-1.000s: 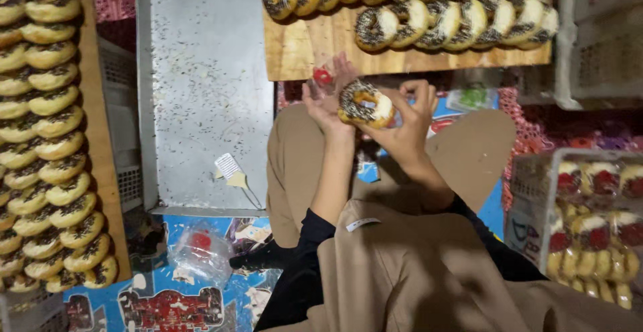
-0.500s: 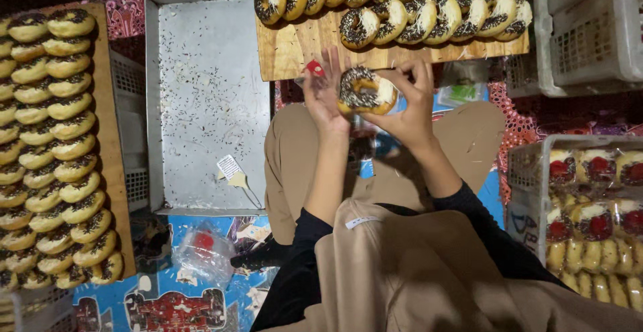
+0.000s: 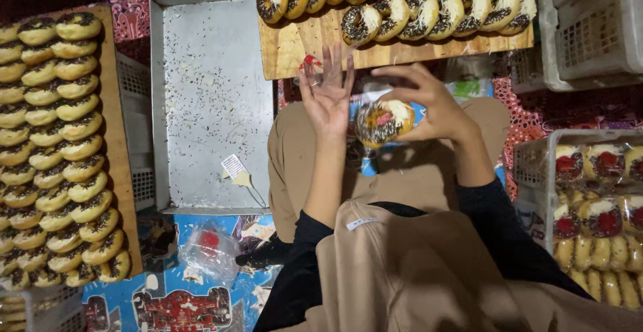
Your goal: The person grates a block of white cheese over rows of ring-shaped pastries on a wooden board. They then pick up individual pastries, place them into small plastic bags, and add a red decorative item before setting the packaged pastries aside.
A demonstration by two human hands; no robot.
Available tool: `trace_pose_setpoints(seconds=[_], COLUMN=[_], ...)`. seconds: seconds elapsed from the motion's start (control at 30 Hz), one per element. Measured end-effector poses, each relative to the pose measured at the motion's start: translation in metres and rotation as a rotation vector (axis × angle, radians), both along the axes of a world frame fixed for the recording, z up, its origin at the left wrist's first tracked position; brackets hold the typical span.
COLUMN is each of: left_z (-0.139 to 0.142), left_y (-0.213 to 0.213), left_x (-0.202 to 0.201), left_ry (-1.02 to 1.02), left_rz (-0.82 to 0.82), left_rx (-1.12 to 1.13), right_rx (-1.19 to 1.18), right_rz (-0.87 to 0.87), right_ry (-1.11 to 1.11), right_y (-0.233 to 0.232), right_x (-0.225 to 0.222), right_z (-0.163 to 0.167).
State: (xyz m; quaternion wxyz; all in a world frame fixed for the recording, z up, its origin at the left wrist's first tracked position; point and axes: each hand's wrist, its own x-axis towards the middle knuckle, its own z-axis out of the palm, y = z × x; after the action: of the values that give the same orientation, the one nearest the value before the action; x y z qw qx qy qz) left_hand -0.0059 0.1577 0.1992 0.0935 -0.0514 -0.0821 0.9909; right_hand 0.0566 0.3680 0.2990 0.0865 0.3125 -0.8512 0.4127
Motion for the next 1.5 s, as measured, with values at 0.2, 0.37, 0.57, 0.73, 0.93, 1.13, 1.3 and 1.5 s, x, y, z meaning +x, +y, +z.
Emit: trace_pose_setpoints(seconds=[0.2, 0.37, 0.57, 0.73, 0.93, 1.13, 1.3, 1.5], left_z=[0.013, 0.004, -0.018, -0.004, 0.044, 0.069, 0.053, -0.004], left_y=[0.004, -0.004, 0.001, 0.016, 0.028, 0.042, 0.012, 0.008], left_x=[0.013, 0.011, 0.012, 0.021, 0.024, 0.038, 0.027, 0.033], left_ry=[0.132, 0.16, 0.149, 0.069, 0.239, 0.483, 0.277, 0.112], left_rz=[-0.112, -0.063, -0.065, 0.001, 0.106, -0.054, -0.076, -0.107], left_rx=[-0.33, -0.357, -0.133, -0.35, -0.332, -0.541, -0.522, -0.438], right_rx=[0.197, -0.059, -0.225, 0.042, -0.086, -0.259, 0.095, -0.181], right_rz=[0.17, 0.126, -0.447, -0.665, -0.622, -0.733, -0.641, -0.301], right_ry=[-0.122, -0.067, 0.098, 0.24, 0.145, 0.218, 0.106, -0.299], right_y=[-0.003, 0.001, -0.009, -0.036, -0.061, -0.088, -0.071, -0.043], right_x=[-0.014, -0.01, 0.011, 0.016, 0.009, -0.005, -0.005, -0.005], right_z=[0.011, 0.003, -0.007, -0.003, -0.002, -0.011, -0.019, -0.041])
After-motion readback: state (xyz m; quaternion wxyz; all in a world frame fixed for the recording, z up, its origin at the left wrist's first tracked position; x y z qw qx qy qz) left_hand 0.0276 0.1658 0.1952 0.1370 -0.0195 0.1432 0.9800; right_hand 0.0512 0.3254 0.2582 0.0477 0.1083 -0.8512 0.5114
